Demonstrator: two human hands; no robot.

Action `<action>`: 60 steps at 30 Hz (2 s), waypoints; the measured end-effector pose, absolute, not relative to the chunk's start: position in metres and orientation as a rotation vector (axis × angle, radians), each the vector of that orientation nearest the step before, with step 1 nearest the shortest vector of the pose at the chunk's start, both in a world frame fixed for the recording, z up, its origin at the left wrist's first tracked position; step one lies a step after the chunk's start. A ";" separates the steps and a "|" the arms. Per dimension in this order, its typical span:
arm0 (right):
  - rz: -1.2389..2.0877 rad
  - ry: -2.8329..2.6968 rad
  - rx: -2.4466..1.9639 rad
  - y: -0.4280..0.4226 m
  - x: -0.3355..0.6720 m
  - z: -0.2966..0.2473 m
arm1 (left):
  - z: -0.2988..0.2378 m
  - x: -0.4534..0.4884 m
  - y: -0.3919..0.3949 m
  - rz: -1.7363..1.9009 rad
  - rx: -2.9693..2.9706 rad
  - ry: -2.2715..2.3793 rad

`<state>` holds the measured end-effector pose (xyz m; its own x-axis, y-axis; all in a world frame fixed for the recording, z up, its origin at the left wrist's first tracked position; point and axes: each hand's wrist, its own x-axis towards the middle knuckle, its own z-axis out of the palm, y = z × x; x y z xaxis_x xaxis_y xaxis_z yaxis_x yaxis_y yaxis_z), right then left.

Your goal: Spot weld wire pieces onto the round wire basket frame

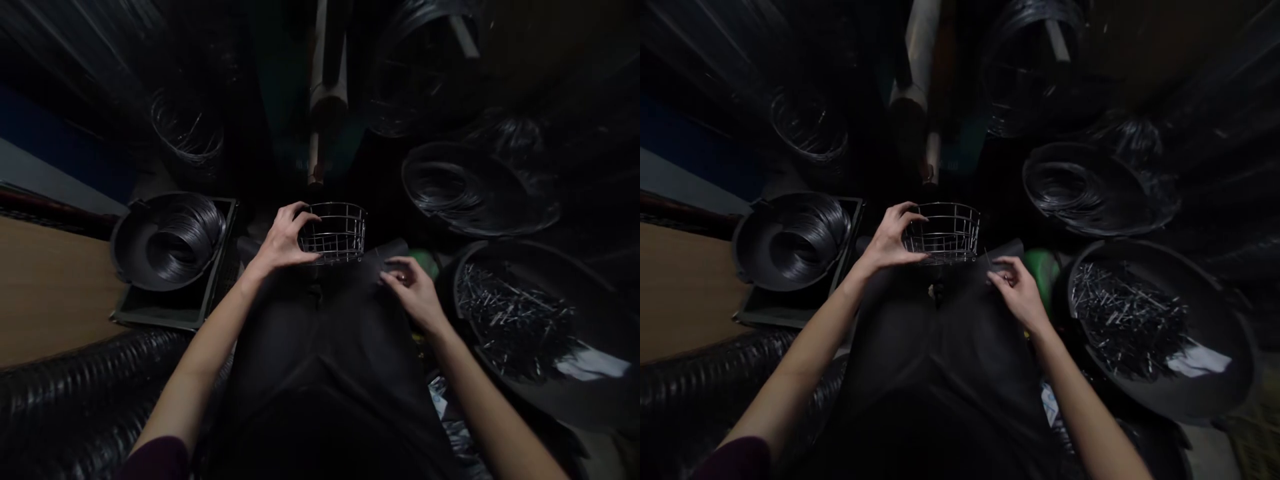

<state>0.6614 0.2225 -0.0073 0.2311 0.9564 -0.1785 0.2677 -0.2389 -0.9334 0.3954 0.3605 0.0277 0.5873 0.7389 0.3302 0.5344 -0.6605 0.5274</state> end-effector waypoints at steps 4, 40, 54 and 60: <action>1.352 -1.457 -1.531 0.264 0.642 0.039 | 0.032 0.400 0.361 0.701 2.529 0.979; -0.264 -2.500 -1.389 0.339 0.607 0.072 | 0.059 0.387 0.400 0.897 2.345 1.065; -0.166 -2.313 -1.516 0.339 0.605 0.069 | 0.060 0.385 0.420 0.841 2.333 1.066; -0.108 -2.091 -1.583 0.352 0.608 0.067 | 0.064 0.388 0.438 0.844 2.302 1.097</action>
